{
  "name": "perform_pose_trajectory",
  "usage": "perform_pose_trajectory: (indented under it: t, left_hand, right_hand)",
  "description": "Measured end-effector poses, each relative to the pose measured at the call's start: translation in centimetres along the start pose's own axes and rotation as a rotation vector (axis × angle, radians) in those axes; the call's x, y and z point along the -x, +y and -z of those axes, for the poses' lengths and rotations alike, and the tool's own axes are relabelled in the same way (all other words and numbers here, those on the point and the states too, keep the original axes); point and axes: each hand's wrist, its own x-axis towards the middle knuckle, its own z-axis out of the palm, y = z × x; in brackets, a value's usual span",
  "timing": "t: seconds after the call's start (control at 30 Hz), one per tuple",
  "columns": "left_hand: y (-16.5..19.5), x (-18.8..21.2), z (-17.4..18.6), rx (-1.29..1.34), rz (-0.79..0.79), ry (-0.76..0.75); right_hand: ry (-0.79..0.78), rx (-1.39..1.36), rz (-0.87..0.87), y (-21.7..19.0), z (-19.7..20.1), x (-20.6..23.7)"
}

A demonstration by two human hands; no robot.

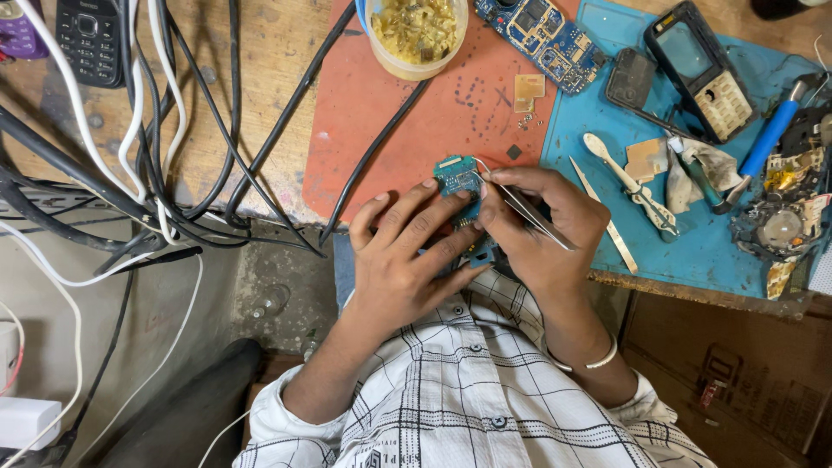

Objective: The person works on a disassembled mobile phone motherboard at a cluttered repair bench. They hold the board steady with one hand while using tweezers to pick at components and a brush to scrub the board, repositioning it to work on different areas.

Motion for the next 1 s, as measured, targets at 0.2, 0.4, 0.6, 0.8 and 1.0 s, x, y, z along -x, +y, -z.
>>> perform_pose_trajectory:
  t: [0.2, 0.4, 0.6, 0.8, 1.0]
  left_hand:
    - [1.6, -0.1, -2.3, -0.084, 0.028, 0.059]
    - [1.3, -0.5, -1.0, -0.060, 0.143, 0.011]
    - [1.0, -1.5, 0.1, -0.103, 0.168, -0.086]
    - [1.0, -1.0, -1.1, -0.082, 0.181, 0.052]
    - [1.9, -0.3, -3.2, -0.021, 0.342, 0.166]
  right_hand:
    - [-0.004, -0.008, 0.014, 0.0, 0.1, 0.1]
    - [0.032, -0.208, -0.066, 0.6, 0.6, -0.1]
    - [-0.032, -0.133, 0.015, 0.9, 1.6, 0.9]
    - [0.119, -0.135, -0.113, 0.9, 2.7, 2.3]
    - [-0.002, -0.249, -0.017, 0.3, 1.6, 2.1]
